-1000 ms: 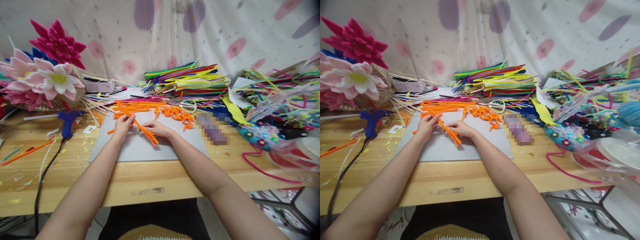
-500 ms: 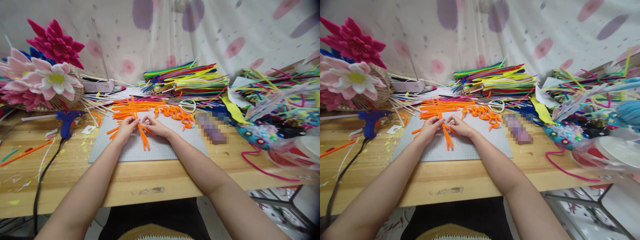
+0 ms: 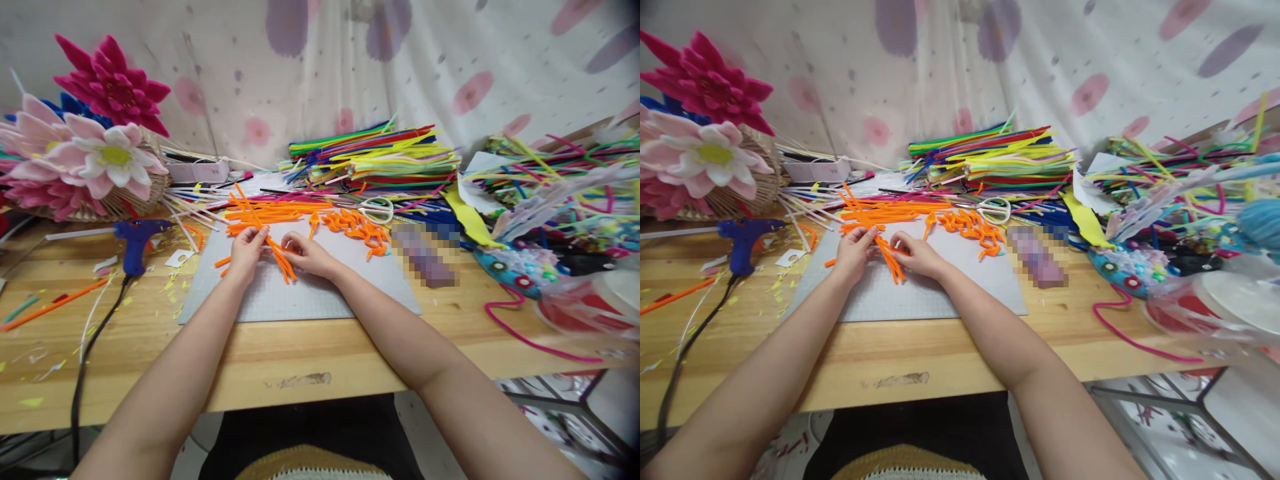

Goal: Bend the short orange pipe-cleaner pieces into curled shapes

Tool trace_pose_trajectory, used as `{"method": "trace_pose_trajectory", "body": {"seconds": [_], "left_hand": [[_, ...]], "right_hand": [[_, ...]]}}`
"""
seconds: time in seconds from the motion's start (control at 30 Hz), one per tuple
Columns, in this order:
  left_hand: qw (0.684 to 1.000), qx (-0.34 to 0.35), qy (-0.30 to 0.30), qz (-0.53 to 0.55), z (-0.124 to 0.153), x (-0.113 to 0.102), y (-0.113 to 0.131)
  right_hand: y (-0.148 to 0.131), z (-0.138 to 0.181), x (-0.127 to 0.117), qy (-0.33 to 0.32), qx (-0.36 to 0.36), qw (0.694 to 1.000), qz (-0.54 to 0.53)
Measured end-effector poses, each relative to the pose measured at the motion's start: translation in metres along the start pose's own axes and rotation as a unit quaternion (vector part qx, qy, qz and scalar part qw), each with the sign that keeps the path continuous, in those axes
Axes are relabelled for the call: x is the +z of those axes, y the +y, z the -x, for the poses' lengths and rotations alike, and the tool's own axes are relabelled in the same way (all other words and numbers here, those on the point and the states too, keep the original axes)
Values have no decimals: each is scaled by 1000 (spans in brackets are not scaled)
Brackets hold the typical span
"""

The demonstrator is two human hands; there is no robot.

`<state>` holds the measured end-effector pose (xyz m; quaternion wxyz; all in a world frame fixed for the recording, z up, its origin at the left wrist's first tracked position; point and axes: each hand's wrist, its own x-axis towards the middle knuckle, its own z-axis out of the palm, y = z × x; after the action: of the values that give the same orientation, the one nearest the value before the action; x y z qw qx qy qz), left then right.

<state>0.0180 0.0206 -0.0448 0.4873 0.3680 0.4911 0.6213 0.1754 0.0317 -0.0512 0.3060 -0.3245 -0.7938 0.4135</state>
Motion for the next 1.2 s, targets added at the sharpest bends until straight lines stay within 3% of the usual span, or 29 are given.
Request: {"method": "trace_pose_trajectory", "body": {"seconds": [0.13,0.23,0.43,0.8,1.07,1.2], "left_hand": [[1000,-7,3,14,0,1,0],[999,-15,2,33,-1,1,3],[997,-40,13,68,-4,-2,13],[983,-55,135,111,2,9,10],[982,-49,155,100,-8,-7,12],[984,-30,139,105,-9,-10,13]], "right_hand": [[-7,1,0,34,-2,989,145],[-8,-1,0,53,7,980,193],[-4,-4,4,27,-14,985,171],[-23,-5,23,-35,-58,988,138],[-30,-3,27,-71,-75,988,118],[-26,0,29,-46,-71,987,133]]}}
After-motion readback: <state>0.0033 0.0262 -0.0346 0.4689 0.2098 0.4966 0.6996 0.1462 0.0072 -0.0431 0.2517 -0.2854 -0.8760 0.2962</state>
